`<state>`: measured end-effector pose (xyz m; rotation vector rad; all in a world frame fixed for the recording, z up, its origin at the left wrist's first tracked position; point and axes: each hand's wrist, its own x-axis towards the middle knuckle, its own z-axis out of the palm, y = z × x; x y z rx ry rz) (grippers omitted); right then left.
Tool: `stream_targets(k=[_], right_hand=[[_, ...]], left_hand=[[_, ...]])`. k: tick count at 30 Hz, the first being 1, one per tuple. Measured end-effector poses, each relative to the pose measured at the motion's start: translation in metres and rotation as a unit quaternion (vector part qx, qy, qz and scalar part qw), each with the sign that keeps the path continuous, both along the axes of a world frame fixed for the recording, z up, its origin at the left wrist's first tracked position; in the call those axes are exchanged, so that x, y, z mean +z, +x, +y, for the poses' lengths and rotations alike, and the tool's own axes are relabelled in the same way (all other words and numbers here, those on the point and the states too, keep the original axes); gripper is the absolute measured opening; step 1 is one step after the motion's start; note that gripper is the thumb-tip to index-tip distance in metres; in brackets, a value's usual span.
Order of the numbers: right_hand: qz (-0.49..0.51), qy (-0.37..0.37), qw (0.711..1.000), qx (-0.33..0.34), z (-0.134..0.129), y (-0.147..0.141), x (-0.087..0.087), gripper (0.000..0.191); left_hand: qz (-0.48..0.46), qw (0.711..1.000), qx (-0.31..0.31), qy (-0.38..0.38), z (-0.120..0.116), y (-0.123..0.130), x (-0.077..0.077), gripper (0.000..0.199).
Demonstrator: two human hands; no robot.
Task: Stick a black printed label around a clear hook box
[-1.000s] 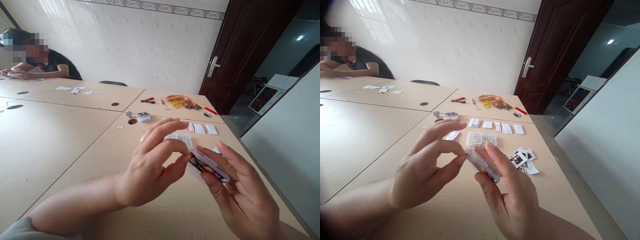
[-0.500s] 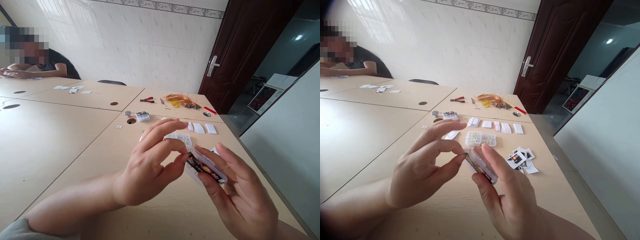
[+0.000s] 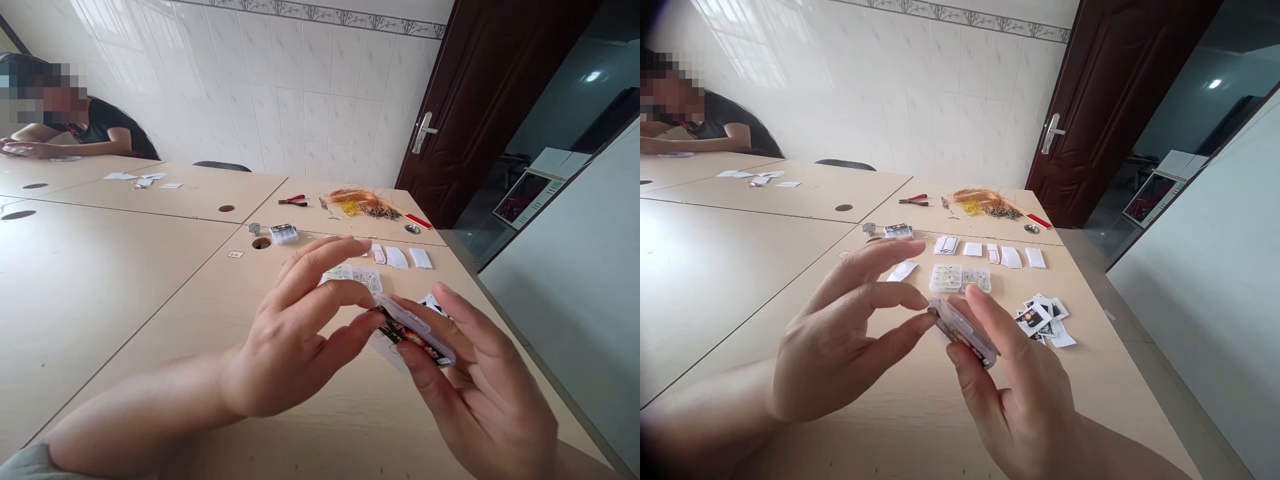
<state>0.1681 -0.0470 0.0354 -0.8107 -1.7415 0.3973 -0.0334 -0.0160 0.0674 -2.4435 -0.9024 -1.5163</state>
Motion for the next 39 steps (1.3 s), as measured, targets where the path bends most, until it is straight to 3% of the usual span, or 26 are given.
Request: stream_targets(k=[18,30,39], right_hand=[[0.005,-0.018,1.000,0.003,0.004,0.000,0.004,0.071],[-0.005,-0.008,1.000,-0.005,0.002,0.006,0.002,0.069],[0.008,-0.025,0.999,0.024,0.002,0.000,0.013,0.067]], left_hand=[[0.024,0.999,-0.026,-0.022,-0.004,0.002,0.000,0.019],[-0.008,0.998,-0.044,-0.037,-0.002,0.000,-0.002,0.019],[-0.035,0.995,-0.069,-0.067,0.000,0.002,-0.002,0.018]])
